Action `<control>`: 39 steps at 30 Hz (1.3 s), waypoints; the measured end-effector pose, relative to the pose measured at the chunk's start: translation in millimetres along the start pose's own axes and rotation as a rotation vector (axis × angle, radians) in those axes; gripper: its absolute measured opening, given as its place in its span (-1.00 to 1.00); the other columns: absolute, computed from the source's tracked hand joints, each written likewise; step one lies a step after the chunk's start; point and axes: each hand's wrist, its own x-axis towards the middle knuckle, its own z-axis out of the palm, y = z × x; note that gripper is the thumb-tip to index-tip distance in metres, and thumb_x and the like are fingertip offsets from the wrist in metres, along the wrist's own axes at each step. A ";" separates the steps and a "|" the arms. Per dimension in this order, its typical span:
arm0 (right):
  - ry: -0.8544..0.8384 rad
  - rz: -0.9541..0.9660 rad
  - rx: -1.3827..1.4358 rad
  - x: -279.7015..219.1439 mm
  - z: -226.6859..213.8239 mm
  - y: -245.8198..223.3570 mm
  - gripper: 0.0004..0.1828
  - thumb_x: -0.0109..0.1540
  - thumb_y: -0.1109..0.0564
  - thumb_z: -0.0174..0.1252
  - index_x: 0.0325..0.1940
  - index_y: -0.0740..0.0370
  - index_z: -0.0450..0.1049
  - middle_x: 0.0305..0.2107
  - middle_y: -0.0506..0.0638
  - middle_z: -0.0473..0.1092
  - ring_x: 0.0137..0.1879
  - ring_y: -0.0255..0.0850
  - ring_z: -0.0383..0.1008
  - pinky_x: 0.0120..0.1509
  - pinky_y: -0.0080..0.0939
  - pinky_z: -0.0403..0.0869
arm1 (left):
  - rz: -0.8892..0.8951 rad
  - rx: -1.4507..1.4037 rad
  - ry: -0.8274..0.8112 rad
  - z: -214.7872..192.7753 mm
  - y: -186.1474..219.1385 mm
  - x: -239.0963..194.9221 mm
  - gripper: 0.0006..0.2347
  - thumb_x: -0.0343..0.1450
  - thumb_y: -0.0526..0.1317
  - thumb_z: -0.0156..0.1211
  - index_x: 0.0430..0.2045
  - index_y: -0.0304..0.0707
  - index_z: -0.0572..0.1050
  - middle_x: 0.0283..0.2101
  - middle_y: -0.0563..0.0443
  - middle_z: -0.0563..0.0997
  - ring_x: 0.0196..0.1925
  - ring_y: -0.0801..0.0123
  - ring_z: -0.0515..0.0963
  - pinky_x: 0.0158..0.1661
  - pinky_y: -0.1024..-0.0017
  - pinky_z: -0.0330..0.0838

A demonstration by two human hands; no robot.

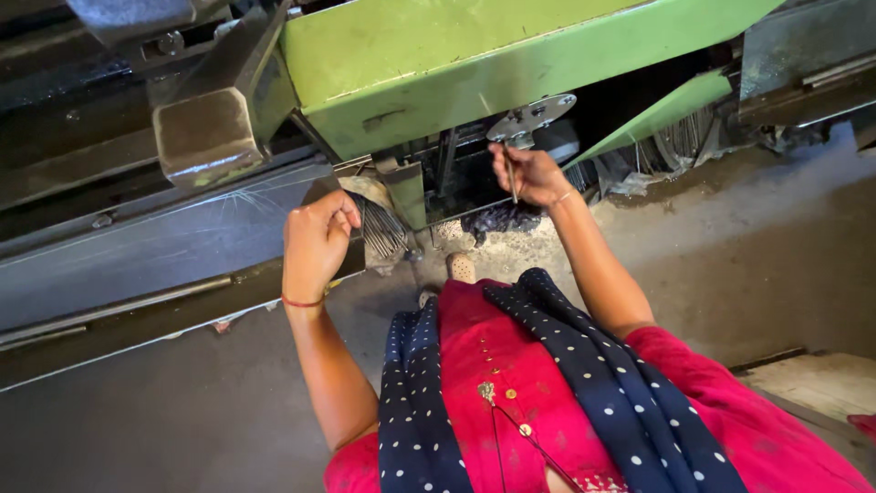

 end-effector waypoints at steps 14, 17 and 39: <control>0.145 -0.394 -0.582 -6.0 13.5 0.8 -0.63 0.49 -0.06 -0.21 0.25 0.13 0.32 -0.43 0.04 0.46 -0.69 -0.39 0.11 -0.63 -0.40 0.10 | -0.020 -0.045 -0.005 0.3 3.0 1.6 -0.85 0.31 -0.47 -0.03 -0.53 -0.31 0.53 -0.65 -0.10 0.46 -0.61 0.27 0.51 -0.49 0.37 0.31; 0.164 -0.401 -0.612 -1.6 12.5 -0.8 -0.64 0.49 -0.06 -0.20 0.22 0.16 0.34 -0.44 0.03 0.46 -0.68 -0.40 0.12 -0.63 -0.40 0.10 | -0.015 -0.029 0.000 0.6 2.8 2.0 -0.84 0.30 -0.48 -0.04 -0.53 -0.30 0.54 -0.64 -0.10 0.47 -0.61 0.28 0.51 -0.49 0.37 0.31; 0.392 -1.086 -1.337 48.3 -43.9 1.2 -0.72 0.41 0.06 0.06 -0.12 0.34 0.53 -0.41 0.29 0.51 -0.33 0.17 0.53 -0.23 0.07 0.47 | 0.041 0.068 0.118 2.0 -0.1 3.3 -0.84 0.24 -0.46 0.01 -0.58 -0.20 0.55 -0.60 -0.09 0.54 -0.52 0.17 0.62 -0.45 0.31 0.41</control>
